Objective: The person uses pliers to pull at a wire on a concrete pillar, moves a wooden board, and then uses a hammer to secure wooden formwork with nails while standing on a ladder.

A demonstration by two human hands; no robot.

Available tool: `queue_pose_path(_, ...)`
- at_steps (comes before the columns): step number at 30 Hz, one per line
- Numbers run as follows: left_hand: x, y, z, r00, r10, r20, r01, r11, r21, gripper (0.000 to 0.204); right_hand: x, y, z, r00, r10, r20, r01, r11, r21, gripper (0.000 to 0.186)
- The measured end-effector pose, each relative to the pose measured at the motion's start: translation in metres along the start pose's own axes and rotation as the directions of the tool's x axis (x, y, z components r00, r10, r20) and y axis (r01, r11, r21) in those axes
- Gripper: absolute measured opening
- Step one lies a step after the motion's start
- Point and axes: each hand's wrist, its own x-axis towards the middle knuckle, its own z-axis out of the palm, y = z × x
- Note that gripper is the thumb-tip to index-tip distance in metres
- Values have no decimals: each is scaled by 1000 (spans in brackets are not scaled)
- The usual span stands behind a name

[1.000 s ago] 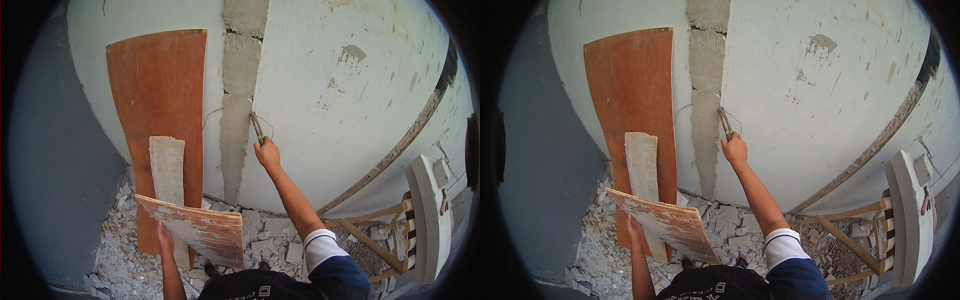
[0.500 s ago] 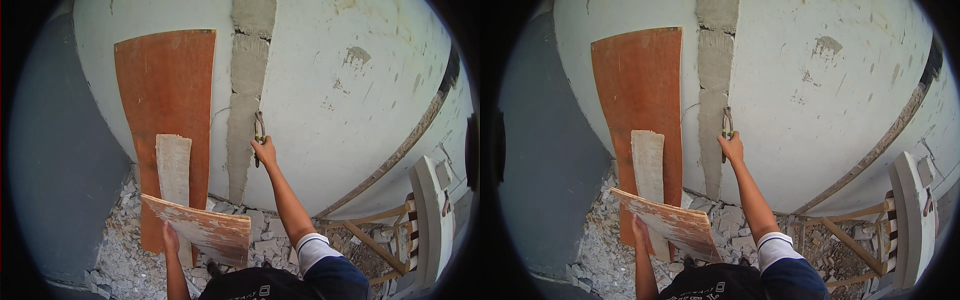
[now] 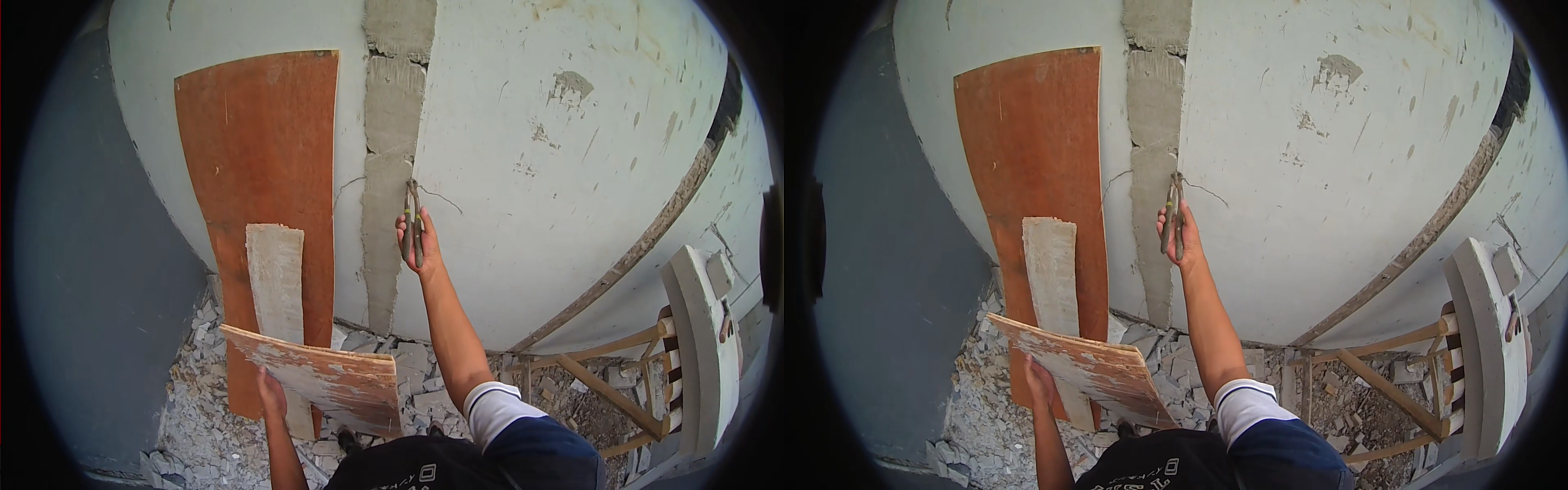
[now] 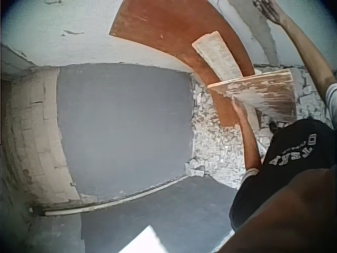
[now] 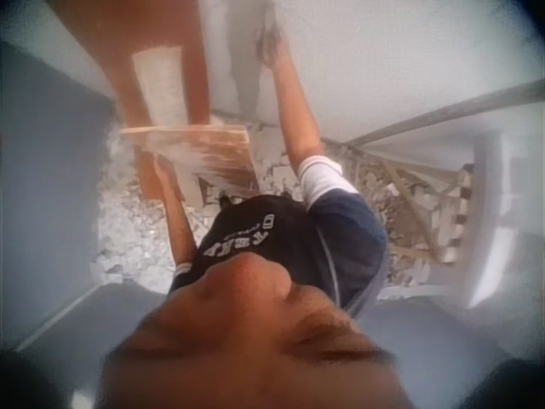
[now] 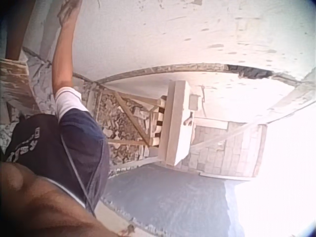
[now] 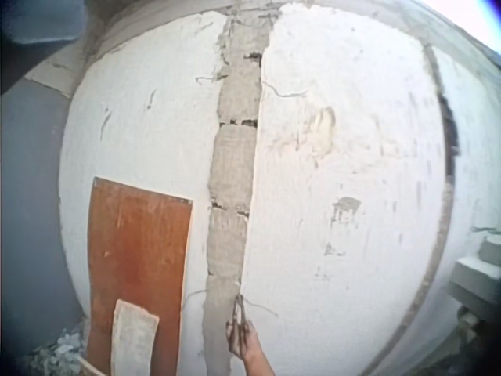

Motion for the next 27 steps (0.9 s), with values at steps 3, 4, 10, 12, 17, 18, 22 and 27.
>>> queue_pose_path(3, 6, -3, 6, 1000, 25, 9, -25, 999, 35, 68, 4, -2, -4, 903, -238, -357, -78, 726, -683, 39)
queue_pose_path(4, 4, -1, 6, 999, 33, 2, -33, 996, 85, 69, 2, -6, -1, 905, -230, -357, -84, 727, -682, 39)
queue_pose_path(10, 5, 2, 0, 1000, -14, -24, 13, 1000, -16, 66, -15, -14, 8, 781, -595, 191, -347, -667, -659, 57)
queue_pose_path(12, 5, 4, 3, 1000, -3, -14, 3, 1000, -8, 66, -19, -20, 13, 772, -606, 194, -389, -690, -610, 50)
queue_pose_path(17, 8, 0, 8, 1000, 7, -13, -7, 1000, -2, 67, -6, -35, -6, 756, -584, 297, -486, -804, -343, 28)
queue_pose_path(18, 8, -2, 11, 1000, 8, -10, -7, 1000, 5, 67, -3, -40, -15, 769, -608, 199, -525, -778, -346, 27)
queue_pose_path(22, 4, 8, 11, 999, 6, -41, -5, 1000, 28, 67, 15, -21, -2, 858, -219, -465, -407, 264, -874, 27)
queue_pose_path(27, 13, -5, 9, 1000, -14, -4, 14, 1000, -11, 67, 32, 22, -11, 972, -1, 233, -91, 919, 384, 26)
